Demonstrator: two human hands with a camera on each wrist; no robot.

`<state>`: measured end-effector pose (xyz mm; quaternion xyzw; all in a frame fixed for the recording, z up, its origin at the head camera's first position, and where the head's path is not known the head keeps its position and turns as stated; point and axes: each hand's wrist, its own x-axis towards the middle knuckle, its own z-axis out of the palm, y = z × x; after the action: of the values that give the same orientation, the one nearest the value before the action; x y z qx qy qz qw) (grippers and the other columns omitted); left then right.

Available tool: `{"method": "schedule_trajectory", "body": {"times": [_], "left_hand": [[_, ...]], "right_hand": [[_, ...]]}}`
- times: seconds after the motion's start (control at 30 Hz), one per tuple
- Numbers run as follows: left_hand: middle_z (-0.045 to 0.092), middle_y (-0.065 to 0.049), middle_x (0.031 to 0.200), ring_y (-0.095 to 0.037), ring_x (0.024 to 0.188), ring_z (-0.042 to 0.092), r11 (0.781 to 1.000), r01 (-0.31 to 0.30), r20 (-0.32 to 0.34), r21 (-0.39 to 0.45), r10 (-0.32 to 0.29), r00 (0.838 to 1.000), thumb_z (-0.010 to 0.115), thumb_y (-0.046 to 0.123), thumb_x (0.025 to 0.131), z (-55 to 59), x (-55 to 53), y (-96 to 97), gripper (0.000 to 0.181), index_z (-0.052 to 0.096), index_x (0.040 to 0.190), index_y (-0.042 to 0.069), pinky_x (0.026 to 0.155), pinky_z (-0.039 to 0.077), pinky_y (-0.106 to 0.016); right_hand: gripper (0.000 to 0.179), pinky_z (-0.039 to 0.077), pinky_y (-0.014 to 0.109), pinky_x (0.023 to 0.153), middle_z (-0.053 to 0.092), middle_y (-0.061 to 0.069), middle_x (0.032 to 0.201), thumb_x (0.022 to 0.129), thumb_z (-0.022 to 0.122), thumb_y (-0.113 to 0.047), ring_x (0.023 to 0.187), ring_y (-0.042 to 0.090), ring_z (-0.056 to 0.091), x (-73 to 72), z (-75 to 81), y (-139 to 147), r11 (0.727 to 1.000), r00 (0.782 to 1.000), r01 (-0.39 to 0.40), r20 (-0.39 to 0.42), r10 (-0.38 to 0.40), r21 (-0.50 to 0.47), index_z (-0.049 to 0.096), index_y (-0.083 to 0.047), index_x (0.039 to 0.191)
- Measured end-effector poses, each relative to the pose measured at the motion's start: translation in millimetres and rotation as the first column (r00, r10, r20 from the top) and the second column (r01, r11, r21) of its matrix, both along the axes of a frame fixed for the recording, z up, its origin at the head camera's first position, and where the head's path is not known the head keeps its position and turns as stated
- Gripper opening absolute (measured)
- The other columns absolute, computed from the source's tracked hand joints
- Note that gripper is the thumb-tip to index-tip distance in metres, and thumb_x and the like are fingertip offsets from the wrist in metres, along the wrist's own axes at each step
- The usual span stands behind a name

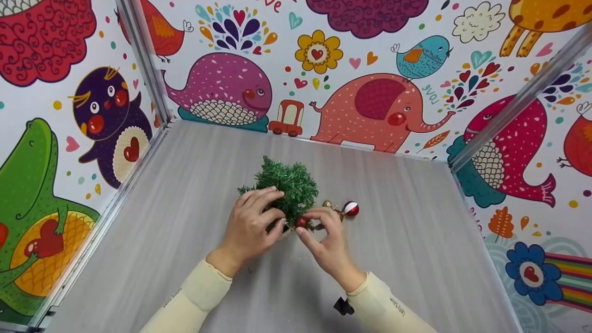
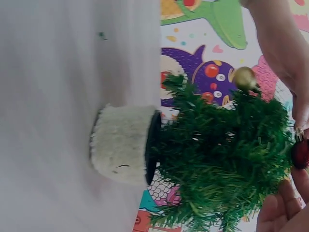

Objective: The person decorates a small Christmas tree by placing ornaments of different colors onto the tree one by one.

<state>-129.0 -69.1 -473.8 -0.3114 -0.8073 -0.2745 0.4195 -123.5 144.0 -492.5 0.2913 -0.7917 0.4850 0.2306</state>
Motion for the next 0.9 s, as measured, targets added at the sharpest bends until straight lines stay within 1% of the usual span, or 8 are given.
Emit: {"method": "schedule_trajectory", "body": {"times": [0.07,0.13,0.2,0.27,0.43,0.57,0.73,0.9], "left_hand": [[0.067,-0.008,0.122,-0.027,0.121,0.058,1.000,0.008,0.012,0.001,-0.008,1.000,0.075,0.014,0.078,0.6,-0.4,-1.5,0.003,0.072,0.077,0.014,0.099,0.042,-0.050],[0.066,-0.008,0.123,-0.028,0.122,0.057,1.000,0.012,0.025,0.003,-0.013,1.000,0.074,0.014,0.078,1.3,-0.3,-2.9,0.003,0.072,0.077,0.014,0.099,0.042,-0.050],[0.065,-0.009,0.126,-0.028,0.124,0.056,1.000,0.014,0.039,0.006,-0.014,0.999,0.073,0.015,0.080,1.8,0.4,-4.0,0.004,0.072,0.076,0.014,0.100,0.042,-0.050],[0.064,-0.009,0.127,-0.028,0.125,0.056,1.000,0.011,0.053,0.007,-0.011,0.999,0.073,0.015,0.081,2.0,1.5,-4.9,0.005,0.072,0.076,0.014,0.100,0.041,-0.050],[0.064,-0.008,0.129,-0.027,0.127,0.054,1.000,0.008,0.102,-0.005,-0.008,0.995,0.074,0.017,0.082,2.4,4.0,-5.5,0.007,0.071,0.076,0.014,0.103,0.039,-0.049],[0.064,-0.008,0.129,-0.025,0.128,0.053,1.000,0.005,0.129,-0.011,-0.003,0.992,0.074,0.017,0.082,1.7,4.4,-5.8,0.006,0.072,0.076,0.015,0.105,0.038,-0.047],[0.064,-0.007,0.129,-0.025,0.128,0.053,1.000,0.003,0.139,-0.005,-0.002,0.990,0.076,0.015,0.080,0.6,4.4,-5.2,0.006,0.072,0.076,0.015,0.105,0.038,-0.047],[0.064,-0.008,0.129,-0.026,0.127,0.054,1.000,0.017,0.130,-0.003,-0.016,0.991,0.077,0.016,0.080,2.0,4.3,-3.0,0.007,0.072,0.075,0.015,0.103,0.040,-0.050]], "right_hand": [[0.029,0.049,0.041,0.077,0.062,0.011,0.119,0.082,0.081,-0.012,0.106,0.024,0.056,0.9,-7.3,0.7,0.999,0.999,0.024,-0.032,-0.023,0.045,0.069,-0.013,0.109],[0.027,0.046,0.044,0.085,0.060,0.010,0.124,0.083,0.080,-0.018,0.112,0.025,0.054,2.1,-11.5,0.1,0.996,0.998,0.035,-0.056,-0.030,0.083,0.069,-0.017,0.108],[0.025,0.043,0.047,0.091,0.059,0.009,0.127,0.085,0.079,-0.021,0.117,0.025,0.052,3.0,-13.5,-0.7,0.992,0.996,0.045,-0.079,-0.036,0.115,0.069,-0.019,0.108],[0.025,0.040,0.052,0.095,0.058,0.010,0.129,0.085,0.078,-0.023,0.121,0.026,0.051,3.7,-14.1,-1.6,0.989,0.994,0.051,-0.106,-0.037,0.140,0.069,-0.018,0.107],[0.027,0.041,0.052,0.095,0.058,0.012,0.130,0.084,0.077,-0.024,0.121,0.026,0.051,4.3,-13.6,-3.6,0.986,0.987,0.065,-0.154,-0.041,0.153,0.069,-0.014,0.107],[0.024,0.042,0.049,0.095,0.059,0.012,0.128,0.084,0.078,-0.024,0.120,0.026,0.051,3.5,-11.7,-7.0,0.987,0.983,0.076,-0.176,-0.050,0.145,0.070,-0.015,0.105],[0.019,0.042,0.048,0.096,0.061,0.007,0.126,0.082,0.081,-0.022,0.119,0.026,0.051,3.1,-7.3,-14.2,0.986,0.974,0.080,-0.222,-0.046,0.147,0.071,-0.017,0.097],[0.015,0.042,0.047,0.097,0.062,0.004,0.123,0.083,0.080,-0.025,0.115,0.027,0.053,1.5,-5.3,-20.8,0.987,0.966,0.079,-0.257,-0.041,0.139,0.072,-0.017,0.093]]}}
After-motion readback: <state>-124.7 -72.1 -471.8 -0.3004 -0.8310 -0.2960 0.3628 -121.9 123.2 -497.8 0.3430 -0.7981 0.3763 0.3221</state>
